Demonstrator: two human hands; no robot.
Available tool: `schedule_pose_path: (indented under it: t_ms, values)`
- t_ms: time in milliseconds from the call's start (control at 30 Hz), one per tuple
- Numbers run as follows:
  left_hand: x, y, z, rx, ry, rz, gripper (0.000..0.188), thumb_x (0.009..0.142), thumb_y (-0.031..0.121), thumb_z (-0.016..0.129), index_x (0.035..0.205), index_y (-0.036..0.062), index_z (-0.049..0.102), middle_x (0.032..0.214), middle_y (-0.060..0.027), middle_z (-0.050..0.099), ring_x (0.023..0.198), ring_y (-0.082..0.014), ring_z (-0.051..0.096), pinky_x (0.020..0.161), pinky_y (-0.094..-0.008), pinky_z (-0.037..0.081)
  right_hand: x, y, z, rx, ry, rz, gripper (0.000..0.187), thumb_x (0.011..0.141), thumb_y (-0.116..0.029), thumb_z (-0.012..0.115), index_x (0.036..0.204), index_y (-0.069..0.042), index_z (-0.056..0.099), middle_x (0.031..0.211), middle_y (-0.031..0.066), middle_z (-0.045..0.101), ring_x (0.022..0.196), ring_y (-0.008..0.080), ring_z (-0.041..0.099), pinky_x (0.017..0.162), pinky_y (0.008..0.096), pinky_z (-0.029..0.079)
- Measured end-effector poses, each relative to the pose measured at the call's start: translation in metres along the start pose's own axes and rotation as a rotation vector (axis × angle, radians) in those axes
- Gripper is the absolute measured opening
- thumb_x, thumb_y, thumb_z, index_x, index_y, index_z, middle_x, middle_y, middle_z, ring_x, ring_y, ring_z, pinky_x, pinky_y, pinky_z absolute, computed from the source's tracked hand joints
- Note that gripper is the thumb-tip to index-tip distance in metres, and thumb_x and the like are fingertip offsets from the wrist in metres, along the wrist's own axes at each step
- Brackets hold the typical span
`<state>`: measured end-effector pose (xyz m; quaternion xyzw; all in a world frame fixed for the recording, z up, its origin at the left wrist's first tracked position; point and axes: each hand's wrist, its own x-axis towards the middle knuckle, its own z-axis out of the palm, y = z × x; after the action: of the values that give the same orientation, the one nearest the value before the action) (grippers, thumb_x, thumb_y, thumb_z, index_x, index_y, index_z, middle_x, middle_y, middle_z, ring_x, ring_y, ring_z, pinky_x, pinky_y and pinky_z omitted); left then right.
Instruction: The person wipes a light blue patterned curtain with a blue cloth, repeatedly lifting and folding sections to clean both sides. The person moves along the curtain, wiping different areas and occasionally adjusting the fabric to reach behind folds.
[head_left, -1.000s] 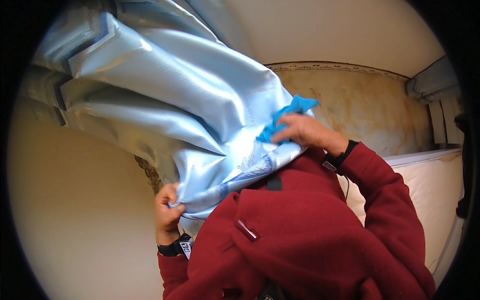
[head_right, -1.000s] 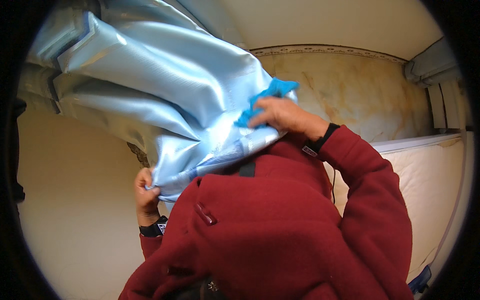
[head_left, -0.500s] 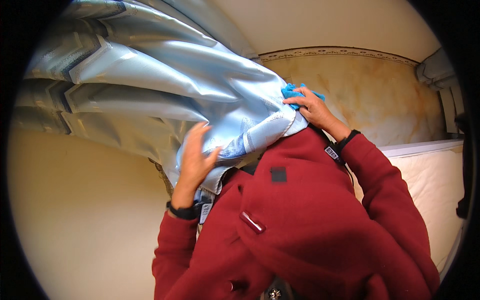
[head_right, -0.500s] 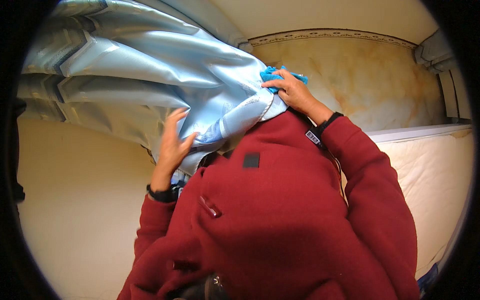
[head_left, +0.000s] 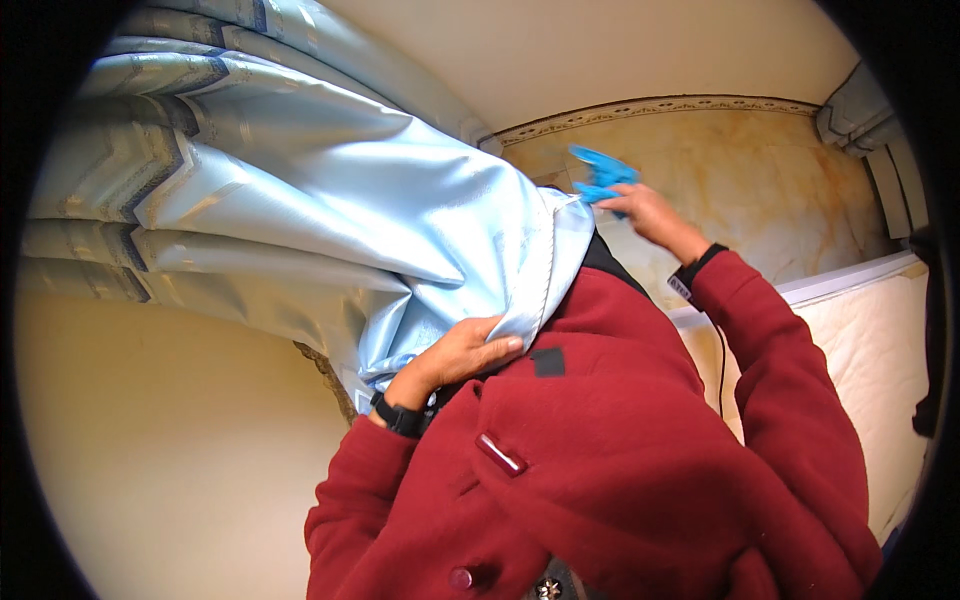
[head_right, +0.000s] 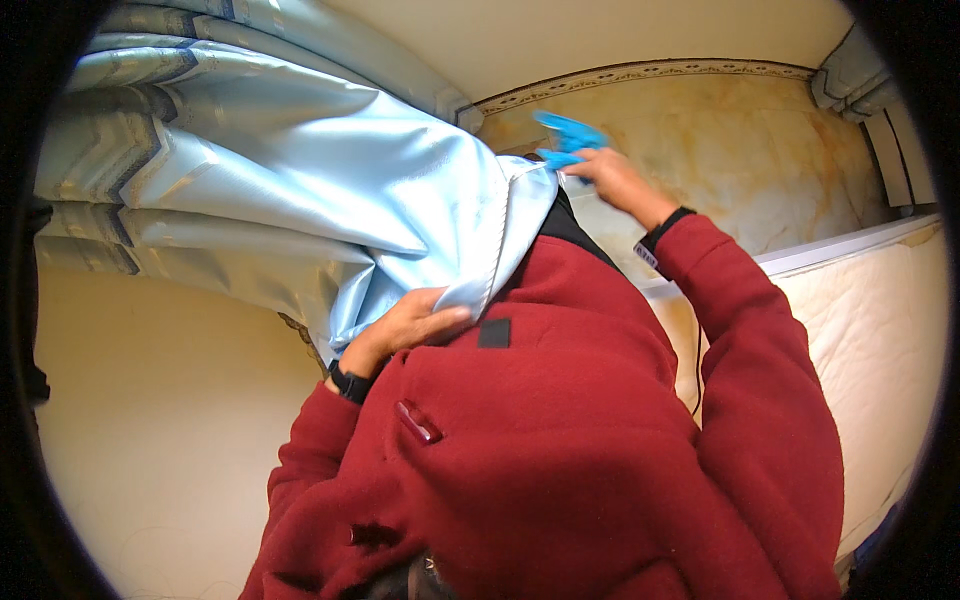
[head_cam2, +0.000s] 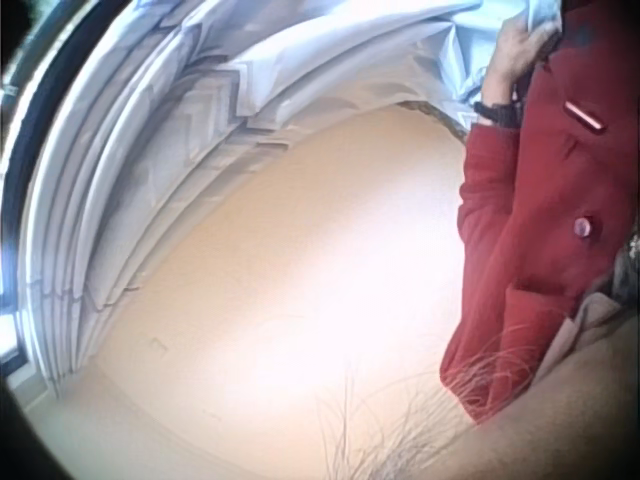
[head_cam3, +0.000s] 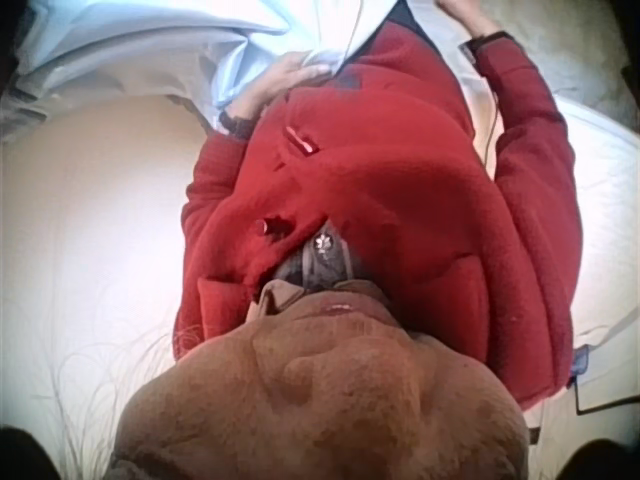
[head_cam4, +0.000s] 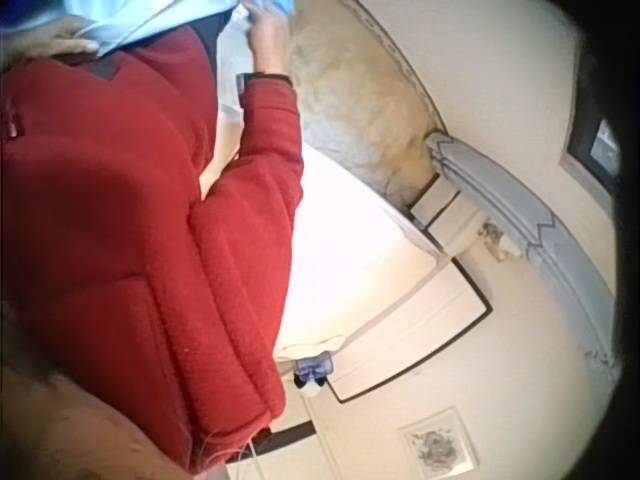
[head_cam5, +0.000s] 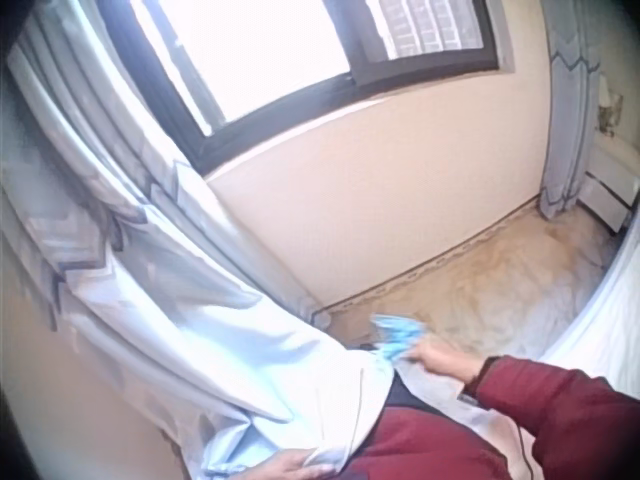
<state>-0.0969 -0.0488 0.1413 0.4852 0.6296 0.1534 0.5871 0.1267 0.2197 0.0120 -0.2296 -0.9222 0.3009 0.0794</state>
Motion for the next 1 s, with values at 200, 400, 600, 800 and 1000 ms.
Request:
schedule_pose_path:
  t_ms: [200, 400, 600, 800, 1000]
  values:
    - [-0.012, 0.018, 0.003, -0.067, 0.043, 0.025, 0.027, 0.093, 0.024, 0.059, 0.107, 0.0008, 0.061, 0.087, -0.0089, 0.065, 0.083, -0.0143, 0.057, 0.077, -0.0303, 0.048, 0.037, -0.019, 0.021, 0.291, 0.288, -0.465, 0.051, 0.069, 0.013, 0.052, 0.111, -0.012, 0.065, 0.120, 0.0101, 0.063, 0.111, 0.0342, 0.056, 0.089, 0.0377, 0.049]
    - [-0.041, 0.016, -0.014, -0.053, 0.011, 0.059, 0.028, 0.091, 0.024, 0.060, 0.105, -0.0003, 0.061, 0.088, -0.0123, 0.067, 0.082, -0.0168, 0.061, 0.076, -0.0325, 0.048, 0.049, 0.001, 0.007, 0.179, 0.024, -0.032, 0.056, 0.074, 0.013, 0.048, 0.118, -0.016, 0.065, 0.122, 0.0103, 0.062, 0.110, 0.0340, 0.058, 0.094, 0.0369, 0.047]
    - [-0.044, 0.005, -0.003, 0.011, 0.032, -0.034, 0.032, 0.089, 0.028, 0.059, 0.111, 0.0050, 0.061, 0.097, -0.0201, 0.066, 0.083, -0.0314, 0.065, 0.076, -0.0345, 0.049, 0.060, 0.034, 0.026, 0.431, 0.230, -0.306, 0.057, 0.075, 0.014, 0.049, 0.121, -0.015, 0.064, 0.123, 0.0122, 0.062, 0.116, 0.0323, 0.056, 0.101, 0.0365, 0.043]
    - [-0.050, -0.022, -0.004, 0.338, 0.123, -0.280, 0.033, 0.091, 0.033, 0.056, 0.110, 0.0076, 0.064, 0.094, -0.0209, 0.066, 0.086, -0.0396, 0.063, 0.075, -0.0414, 0.049, 0.045, 0.033, 0.024, 0.410, 0.110, -0.070, 0.060, 0.077, 0.012, 0.051, 0.124, -0.024, 0.060, 0.128, 0.0102, 0.056, 0.118, 0.0341, 0.051, 0.097, 0.0365, 0.046]
    - [-0.008, -0.018, -0.016, 0.362, 0.338, -0.229, 0.061, 0.081, 0.035, 0.074, 0.128, 0.0068, 0.048, 0.115, -0.0206, 0.060, 0.100, -0.0367, 0.061, 0.086, -0.0404, 0.049, 0.022, 0.032, 0.016, 0.365, 0.108, -0.144, 0.045, 0.076, 0.004, 0.058, 0.113, -0.020, 0.059, 0.103, 0.0113, 0.056, 0.098, 0.0325, 0.056, 0.079, 0.0394, 0.048]
